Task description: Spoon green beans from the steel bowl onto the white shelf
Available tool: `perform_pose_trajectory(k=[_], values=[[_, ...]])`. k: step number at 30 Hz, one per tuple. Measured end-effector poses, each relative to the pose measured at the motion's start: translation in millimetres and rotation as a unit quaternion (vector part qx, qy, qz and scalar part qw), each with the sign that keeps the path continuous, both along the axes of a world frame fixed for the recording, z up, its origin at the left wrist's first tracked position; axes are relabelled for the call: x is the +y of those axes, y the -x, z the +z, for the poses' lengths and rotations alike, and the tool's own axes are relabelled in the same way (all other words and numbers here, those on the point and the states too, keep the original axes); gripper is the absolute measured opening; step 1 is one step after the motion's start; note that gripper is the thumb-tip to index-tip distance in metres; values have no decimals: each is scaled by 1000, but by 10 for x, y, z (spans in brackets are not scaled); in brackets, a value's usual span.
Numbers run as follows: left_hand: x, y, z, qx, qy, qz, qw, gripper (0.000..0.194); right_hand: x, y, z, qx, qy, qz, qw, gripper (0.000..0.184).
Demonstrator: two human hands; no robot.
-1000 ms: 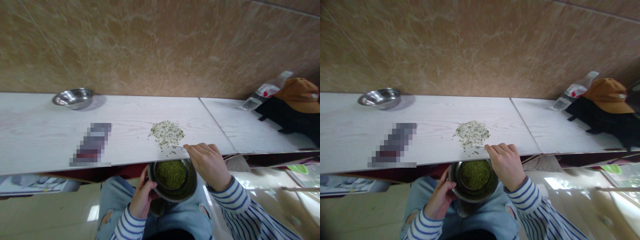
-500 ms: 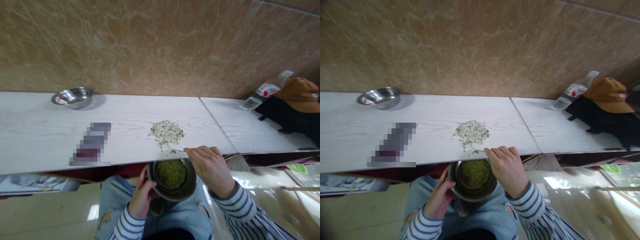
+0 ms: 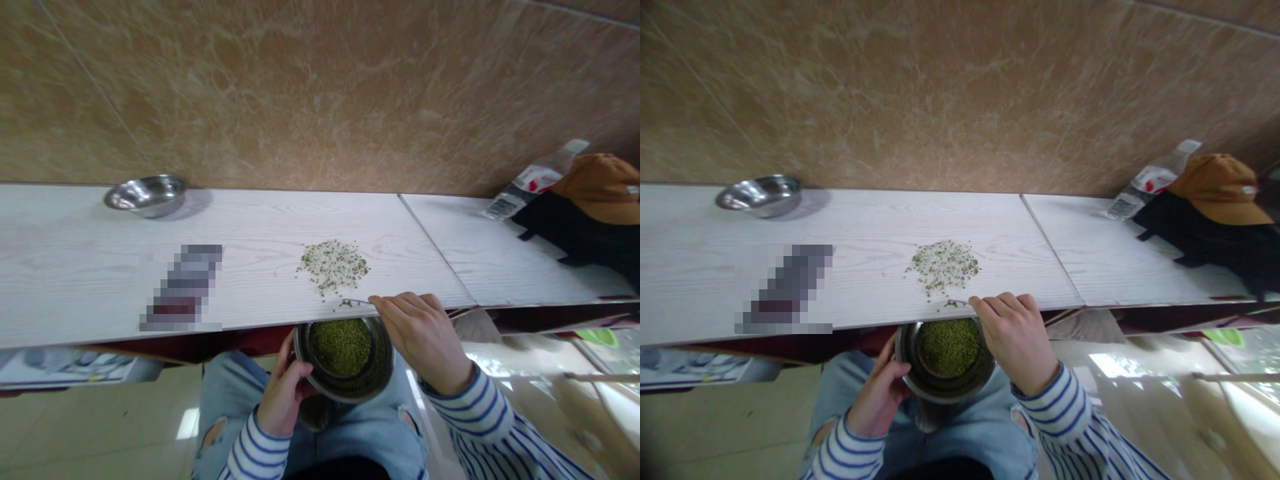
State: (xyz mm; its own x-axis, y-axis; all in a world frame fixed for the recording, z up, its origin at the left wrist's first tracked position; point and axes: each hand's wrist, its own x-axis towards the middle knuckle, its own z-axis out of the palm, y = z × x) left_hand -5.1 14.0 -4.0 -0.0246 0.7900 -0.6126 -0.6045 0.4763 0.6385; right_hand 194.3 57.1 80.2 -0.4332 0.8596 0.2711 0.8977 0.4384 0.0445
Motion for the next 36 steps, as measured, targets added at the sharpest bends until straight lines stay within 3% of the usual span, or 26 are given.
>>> perform_pose_trajectory(k=[26, 36], values=[[-7, 68, 36, 7, 1, 16, 1000, 68, 83, 318, 8, -6, 6, 40, 999, 24], [7, 98, 25, 10, -8, 17, 1000, 67, 61, 309, 31, -1, 21, 73, 997, 23]])
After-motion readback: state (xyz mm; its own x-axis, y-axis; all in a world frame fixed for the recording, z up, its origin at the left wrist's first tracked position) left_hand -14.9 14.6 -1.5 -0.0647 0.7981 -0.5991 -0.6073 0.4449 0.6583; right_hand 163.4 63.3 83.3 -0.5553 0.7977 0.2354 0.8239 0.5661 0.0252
